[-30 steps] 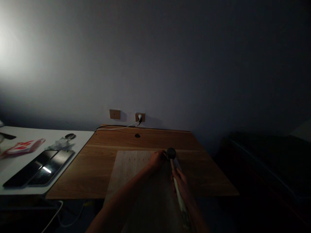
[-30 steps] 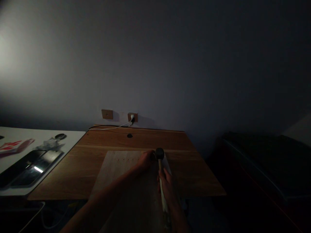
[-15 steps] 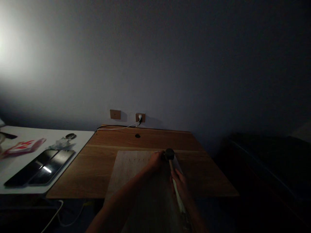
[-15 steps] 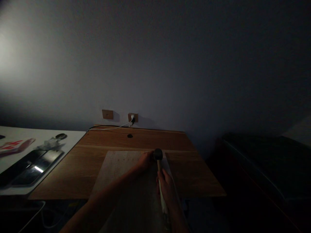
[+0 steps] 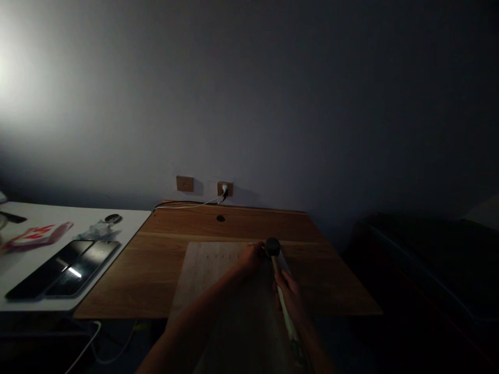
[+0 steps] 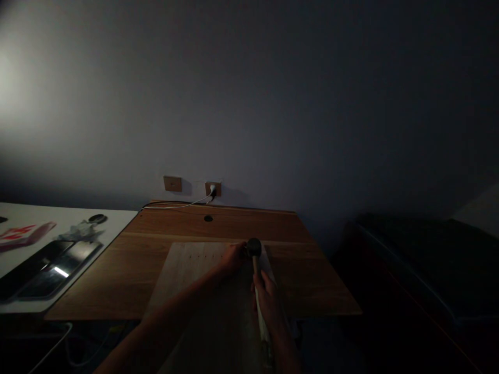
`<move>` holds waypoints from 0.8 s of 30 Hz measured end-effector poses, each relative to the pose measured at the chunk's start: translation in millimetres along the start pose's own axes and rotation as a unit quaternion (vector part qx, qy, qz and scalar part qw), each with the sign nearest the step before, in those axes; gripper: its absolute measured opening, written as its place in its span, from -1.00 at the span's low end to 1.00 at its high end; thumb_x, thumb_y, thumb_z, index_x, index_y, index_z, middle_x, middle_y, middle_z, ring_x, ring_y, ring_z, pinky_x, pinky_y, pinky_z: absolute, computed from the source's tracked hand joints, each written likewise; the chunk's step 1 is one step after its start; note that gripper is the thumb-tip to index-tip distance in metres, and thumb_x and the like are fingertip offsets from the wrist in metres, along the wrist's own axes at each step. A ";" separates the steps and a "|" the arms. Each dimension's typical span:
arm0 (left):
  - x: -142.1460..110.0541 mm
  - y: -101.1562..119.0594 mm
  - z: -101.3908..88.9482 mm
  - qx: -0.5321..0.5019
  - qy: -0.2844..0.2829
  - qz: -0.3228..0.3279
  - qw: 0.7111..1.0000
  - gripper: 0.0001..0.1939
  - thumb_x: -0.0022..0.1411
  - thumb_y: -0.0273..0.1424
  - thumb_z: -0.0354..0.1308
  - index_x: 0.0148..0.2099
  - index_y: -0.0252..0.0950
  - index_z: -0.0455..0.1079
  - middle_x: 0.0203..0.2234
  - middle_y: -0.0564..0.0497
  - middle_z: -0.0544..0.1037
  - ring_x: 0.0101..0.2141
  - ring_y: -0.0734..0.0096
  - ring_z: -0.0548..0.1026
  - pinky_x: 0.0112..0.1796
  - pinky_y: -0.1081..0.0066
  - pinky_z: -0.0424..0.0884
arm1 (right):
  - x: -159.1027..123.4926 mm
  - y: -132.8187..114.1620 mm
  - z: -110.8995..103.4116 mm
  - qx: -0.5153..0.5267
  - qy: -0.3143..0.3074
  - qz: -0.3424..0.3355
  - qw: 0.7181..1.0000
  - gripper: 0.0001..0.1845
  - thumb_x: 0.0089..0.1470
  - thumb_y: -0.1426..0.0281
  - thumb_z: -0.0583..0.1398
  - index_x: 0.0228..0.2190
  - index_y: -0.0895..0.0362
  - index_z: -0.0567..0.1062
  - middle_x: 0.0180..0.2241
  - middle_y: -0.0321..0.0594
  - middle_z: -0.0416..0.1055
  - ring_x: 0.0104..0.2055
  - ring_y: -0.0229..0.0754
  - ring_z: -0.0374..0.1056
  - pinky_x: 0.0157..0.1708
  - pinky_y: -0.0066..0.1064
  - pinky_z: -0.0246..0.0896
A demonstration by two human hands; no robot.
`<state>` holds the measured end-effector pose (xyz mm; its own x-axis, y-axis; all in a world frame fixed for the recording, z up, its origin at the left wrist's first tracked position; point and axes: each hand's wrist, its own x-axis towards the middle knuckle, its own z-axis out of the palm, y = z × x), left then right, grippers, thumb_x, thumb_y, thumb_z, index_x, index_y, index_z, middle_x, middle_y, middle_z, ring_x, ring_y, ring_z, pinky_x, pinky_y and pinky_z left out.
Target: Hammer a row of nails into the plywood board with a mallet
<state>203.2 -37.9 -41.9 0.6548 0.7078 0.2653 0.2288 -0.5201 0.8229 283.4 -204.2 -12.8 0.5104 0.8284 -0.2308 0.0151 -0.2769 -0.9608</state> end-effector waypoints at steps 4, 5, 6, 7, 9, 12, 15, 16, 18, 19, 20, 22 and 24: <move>0.0 1.3 -0.8 0.004 -0.002 -0.002 1.000 -0.73 0.08 -0.53 0.13 -0.13 -0.39 0.50 -0.31 -0.11 0.64 -0.28 0.20 0.58 -0.27 0.38 0.43 | 0.8 -1.0 -1.6 0.004 0.003 -0.007 1.000 -0.46 -0.09 -0.16 0.18 -0.36 0.06 0.35 -0.69 -0.50 0.20 -0.76 -0.35 0.11 -0.78 -0.51 0.03; -0.2 1.4 -1.0 0.004 -0.002 -0.002 1.000 -0.72 0.09 -0.53 0.13 -0.12 -0.39 0.50 -0.30 -0.11 0.64 -0.27 0.20 0.58 -0.27 0.37 0.43 | 0.8 -2.0 -1.9 0.008 0.003 -0.005 1.000 -0.46 -0.09 -0.16 0.18 -0.36 0.06 0.35 -0.69 -0.50 0.20 -0.76 -0.35 0.10 -0.78 -0.51 0.02; -0.3 1.5 -1.0 0.006 -0.001 -0.004 1.000 -0.72 0.09 -0.52 0.12 -0.11 -0.38 0.50 -0.29 -0.11 0.64 -0.27 0.20 0.59 -0.26 0.37 0.43 | 0.7 -3.0 -2.2 0.010 0.003 -0.003 1.000 -0.46 -0.09 -0.15 0.18 -0.36 0.06 0.35 -0.69 -0.50 0.20 -0.76 -0.36 0.09 -0.78 -0.52 0.02; -0.4 1.6 -1.1 0.008 0.000 -0.007 1.000 -0.71 0.10 -0.53 0.12 -0.10 -0.37 0.49 -0.28 -0.12 0.64 -0.26 0.20 0.59 -0.26 0.37 0.43 | 0.8 -3.9 -2.3 0.011 0.004 -0.001 1.000 -0.46 -0.11 -0.15 0.19 -0.36 0.06 0.34 -0.68 -0.50 0.21 -0.76 -0.36 0.09 -0.78 -0.52 0.01; -0.4 1.6 -0.9 0.012 -0.001 -0.011 1.000 -0.70 0.10 -0.53 0.12 -0.09 -0.36 0.49 -0.25 -0.13 0.64 -0.25 0.22 0.59 -0.25 0.38 0.43 | 1.2 -5.3 -2.4 0.013 0.006 0.000 1.000 -0.44 -0.15 -0.16 0.21 -0.37 0.06 0.34 -0.68 -0.49 0.22 -0.76 -0.37 0.08 -0.79 -0.52 0.00; 0.2 1.2 -0.2 0.019 -0.008 -0.017 1.000 -0.70 0.11 -0.52 0.13 -0.07 -0.34 0.48 -0.24 -0.11 0.64 -0.24 0.24 0.58 -0.24 0.39 0.43 | 2.0 -5.8 -1.7 0.018 0.006 -0.006 1.000 -0.42 -0.16 -0.17 0.20 -0.37 0.07 0.34 -0.68 -0.48 0.23 -0.76 -0.36 0.10 -0.79 -0.51 0.01; 0.8 0.3 0.2 0.029 -0.017 -0.029 0.999 -0.75 0.12 -0.50 0.14 -0.13 -0.33 0.49 -0.26 -0.08 0.63 -0.25 0.27 0.57 -0.24 0.41 0.42 | 2.7 -5.9 -0.8 0.020 0.015 0.006 1.000 -0.40 -0.19 -0.19 0.20 -0.37 0.07 0.34 -0.68 -0.49 0.22 -0.77 -0.37 0.09 -0.79 -0.51 0.00; 0.7 0.1 0.2 0.028 -0.018 -0.026 0.999 -0.76 0.12 -0.50 0.14 -0.14 -0.33 0.49 -0.27 -0.07 0.63 -0.26 0.28 0.56 -0.24 0.42 0.41 | 2.9 -6.1 -0.6 0.020 0.016 0.011 1.000 -0.39 -0.21 -0.19 0.20 -0.37 0.07 0.33 -0.68 -0.49 0.22 -0.77 -0.37 0.08 -0.79 -0.51 0.00; 0.3 0.1 -0.3 0.025 -0.013 -0.014 0.999 -0.76 0.12 -0.51 0.13 -0.14 -0.33 0.49 -0.27 -0.06 0.63 -0.27 0.30 0.56 -0.24 0.43 0.41 | 3.1 -6.5 -0.2 0.020 0.013 0.013 1.000 -0.39 -0.24 -0.19 0.21 -0.39 0.06 0.33 -0.67 -0.50 0.22 -0.77 -0.38 0.07 -0.79 -0.51 -0.02; -0.1 0.4 -0.7 0.027 -0.010 -0.009 1.000 -0.75 0.12 -0.52 0.12 -0.13 -0.34 0.49 -0.27 -0.06 0.63 -0.28 0.30 0.55 -0.23 0.43 0.40 | 3.1 -6.5 -0.2 0.018 0.010 0.011 1.000 -0.40 -0.23 -0.19 0.21 -0.39 0.06 0.33 -0.67 -0.49 0.22 -0.77 -0.38 0.08 -0.79 -0.51 -0.02; -0.5 0.8 -1.2 0.030 -0.006 -0.009 0.999 -0.73 0.11 -0.53 0.12 -0.12 -0.35 0.50 -0.27 -0.07 0.63 -0.28 0.29 0.55 -0.24 0.43 0.40 | 3.1 -6.4 -0.1 0.017 0.009 0.007 1.000 -0.41 -0.21 -0.18 0.20 -0.40 0.06 0.33 -0.67 -0.49 0.21 -0.77 -0.38 0.08 -0.79 -0.51 -0.02; -1.3 2.1 -2.0 0.038 -0.003 -0.014 0.999 -0.70 0.08 -0.54 0.14 -0.10 -0.36 0.50 -0.26 -0.09 0.63 -0.28 0.26 0.56 -0.25 0.42 0.40 | 3.1 -5.5 -0.3 0.011 0.011 0.000 1.000 -0.43 -0.19 -0.18 0.19 -0.40 0.06 0.34 -0.66 -0.49 0.21 -0.77 -0.37 0.08 -0.79 -0.50 -0.02; -2.0 3.6 -2.7 0.041 -0.006 -0.013 0.999 -0.69 0.08 -0.54 0.15 -0.08 -0.36 0.49 -0.27 -0.09 0.63 -0.28 0.26 0.56 -0.26 0.42 0.39 | 2.9 -4.4 -0.9 0.003 0.009 0.000 1.000 -0.43 -0.18 -0.18 0.20 -0.41 0.06 0.35 -0.66 -0.48 0.21 -0.76 -0.36 0.09 -0.79 -0.50 -0.02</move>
<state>200.7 -39.9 -38.0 0.6559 0.7163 0.2380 0.3034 -0.5389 0.7858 285.6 -201.0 -9.2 0.5261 0.8195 -0.2271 0.0105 -0.2733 -0.9619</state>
